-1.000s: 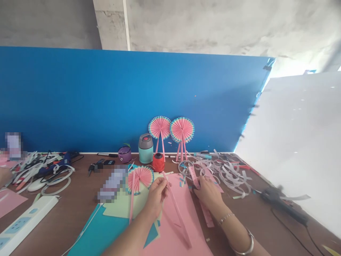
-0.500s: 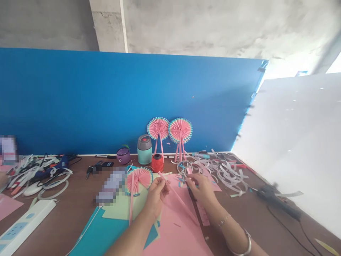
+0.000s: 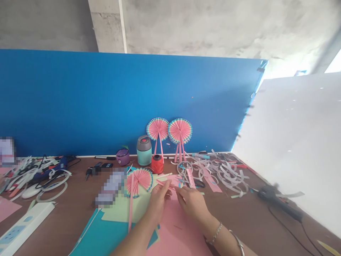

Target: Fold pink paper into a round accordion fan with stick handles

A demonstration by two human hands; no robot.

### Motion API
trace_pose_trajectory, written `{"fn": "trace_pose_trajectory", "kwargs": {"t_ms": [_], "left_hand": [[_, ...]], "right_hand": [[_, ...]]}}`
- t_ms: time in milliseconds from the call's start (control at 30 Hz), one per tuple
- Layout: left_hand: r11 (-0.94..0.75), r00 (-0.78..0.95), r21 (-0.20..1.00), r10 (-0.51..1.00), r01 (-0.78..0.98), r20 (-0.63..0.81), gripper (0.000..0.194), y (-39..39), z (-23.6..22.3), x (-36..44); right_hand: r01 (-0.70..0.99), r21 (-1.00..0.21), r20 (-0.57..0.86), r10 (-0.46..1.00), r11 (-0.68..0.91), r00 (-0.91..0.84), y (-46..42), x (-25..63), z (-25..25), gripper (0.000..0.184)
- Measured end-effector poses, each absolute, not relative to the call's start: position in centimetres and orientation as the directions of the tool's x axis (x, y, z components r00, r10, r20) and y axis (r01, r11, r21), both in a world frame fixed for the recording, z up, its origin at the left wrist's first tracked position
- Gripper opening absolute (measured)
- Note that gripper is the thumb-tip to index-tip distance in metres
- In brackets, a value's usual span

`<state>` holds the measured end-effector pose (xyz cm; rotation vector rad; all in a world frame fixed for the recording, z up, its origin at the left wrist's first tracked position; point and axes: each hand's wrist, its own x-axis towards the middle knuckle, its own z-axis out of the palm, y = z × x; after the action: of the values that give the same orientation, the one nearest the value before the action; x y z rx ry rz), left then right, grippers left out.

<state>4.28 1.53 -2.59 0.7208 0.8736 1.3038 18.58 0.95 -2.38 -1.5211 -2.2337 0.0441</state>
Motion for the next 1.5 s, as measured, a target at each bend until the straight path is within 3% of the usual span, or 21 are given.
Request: {"fn": "trace_pose_trajectory", "kwargs": {"t_ms": [100, 200, 267, 333, 467, 600, 833, 933, 1067, 1233, 1500], "left_hand": [[0.125, 0.01, 0.872, 0.991, -0.473, -0.137, 0.034, 1.7, -3.0, 4.2], [0.117, 0.001, 0.882, 0.991, -0.456, -0.131, 0.031, 2.1, -3.2, 3.8], [0.098, 0.004, 0.888, 0.994, -0.449, -0.108, 0.032, 2.3, -3.3, 3.6], [0.085, 0.023, 0.882, 0.996, -0.463, -0.084, 0.035, 2.4, -3.3, 3.5], [0.083, 0.096, 0.839, 0.995, -0.538, -0.037, 0.045, 2.1, -3.0, 3.2], [0.099, 0.193, 0.854, 0.981, -0.51, 0.001, 0.048, 1.6, -3.0, 3.3], [0.154, 0.237, 0.891, 0.97, -0.427, -0.055, 0.04, 0.9, -2.9, 4.2], [0.158, 0.22, 0.86, 0.974, -0.485, -0.056, 0.043, 1.0, -2.8, 4.3], [0.159, 0.201, 0.779, 0.979, -0.606, -0.044, 0.047, 1.4, -2.9, 4.0], [0.08, 0.027, 0.67, 0.996, -0.738, -0.09, 0.037, 2.6, -2.7, 2.7], [-0.005, -0.16, 0.592, 0.965, -0.806, -0.209, 0.022, 3.6, -1.0, 1.1]], "right_hand": [[0.886, -0.134, 0.399, 0.843, 0.444, -0.362, 0.9, 18.4, -2.5, 0.034], [0.854, -0.135, 0.447, 0.8, 0.502, -0.399, 0.8, 18.2, -2.4, 0.031], [0.83, -0.225, 0.446, 0.811, 0.51, -0.378, 0.8, 18.1, -2.4, 0.031], [0.797, -0.387, 0.398, 0.864, 0.463, -0.308, 0.9, 18.1, -2.3, 0.03], [0.619, -0.749, 0.139, 0.969, 0.237, -0.203, 1.3, 18.6, -1.9, 0.026], [0.45, -0.881, 0.026, 0.966, 0.144, -0.258, 1.5, 18.8, -1.3, 0.035], [0.335, -0.923, 0.086, 0.948, 0.192, -0.307, 1.1, 18.2, -1.4, 0.052], [0.344, -0.921, 0.072, 0.949, 0.181, -0.306, 1.3, 18.3, -1.4, 0.047], [0.355, -0.932, -0.047, 0.948, 0.072, -0.316, 1.7, 19.2, -1.0, 0.037], [0.381, -0.925, -0.147, 0.927, -0.005, -0.345, 2.2, 21.7, -0.3, 0.029], [0.348, -0.937, -0.209, 0.863, -0.042, -0.46, 2.6, 23.6, -0.8, 0.037]]}}
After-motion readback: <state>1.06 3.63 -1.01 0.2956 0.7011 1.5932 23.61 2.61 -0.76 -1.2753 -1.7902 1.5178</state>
